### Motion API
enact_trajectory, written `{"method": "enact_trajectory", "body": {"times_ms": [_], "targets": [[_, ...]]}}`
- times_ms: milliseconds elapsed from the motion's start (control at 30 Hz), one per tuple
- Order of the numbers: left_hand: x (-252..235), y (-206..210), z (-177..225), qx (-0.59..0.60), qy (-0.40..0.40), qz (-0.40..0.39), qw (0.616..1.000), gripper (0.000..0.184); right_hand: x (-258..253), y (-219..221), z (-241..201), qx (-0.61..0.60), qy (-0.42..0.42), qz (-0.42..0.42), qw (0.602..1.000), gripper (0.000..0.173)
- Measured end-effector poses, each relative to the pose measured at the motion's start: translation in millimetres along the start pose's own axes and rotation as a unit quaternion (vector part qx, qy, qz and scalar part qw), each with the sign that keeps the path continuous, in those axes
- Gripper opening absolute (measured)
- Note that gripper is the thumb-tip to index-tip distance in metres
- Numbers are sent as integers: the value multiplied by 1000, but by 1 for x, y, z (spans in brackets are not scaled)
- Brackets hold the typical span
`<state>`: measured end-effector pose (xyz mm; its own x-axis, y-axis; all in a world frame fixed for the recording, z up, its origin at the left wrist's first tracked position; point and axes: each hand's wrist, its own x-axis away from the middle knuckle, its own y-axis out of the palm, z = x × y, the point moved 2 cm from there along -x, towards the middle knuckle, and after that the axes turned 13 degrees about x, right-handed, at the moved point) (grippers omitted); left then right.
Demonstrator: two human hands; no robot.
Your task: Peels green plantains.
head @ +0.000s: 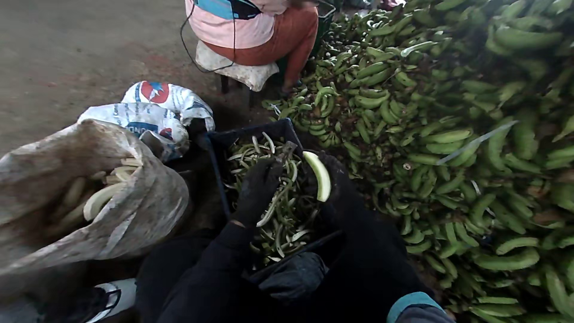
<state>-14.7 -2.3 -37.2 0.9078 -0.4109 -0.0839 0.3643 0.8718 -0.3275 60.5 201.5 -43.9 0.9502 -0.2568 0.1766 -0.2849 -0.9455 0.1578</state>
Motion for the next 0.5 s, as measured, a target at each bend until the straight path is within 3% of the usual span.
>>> {"method": "enact_trajectory", "body": {"times_ms": [100,200,267,400,500], "targets": [[13,7,6,-17,79,-88,993,42,-7,-8,-5,-60,-23,47,997,32],[32,29,5,-38,208,-126,969,41,-5,-19,-3,26,-45,106,993,29],[37,42,7,-48,238,-117,963,41,-5,-26,3,64,-39,88,993,29],[22,44,5,-98,131,-71,984,41,7,-22,5,214,-43,47,975,30],[2,27,-4,-82,23,-23,996,40,4,-18,9,162,-16,33,986,29]]}}
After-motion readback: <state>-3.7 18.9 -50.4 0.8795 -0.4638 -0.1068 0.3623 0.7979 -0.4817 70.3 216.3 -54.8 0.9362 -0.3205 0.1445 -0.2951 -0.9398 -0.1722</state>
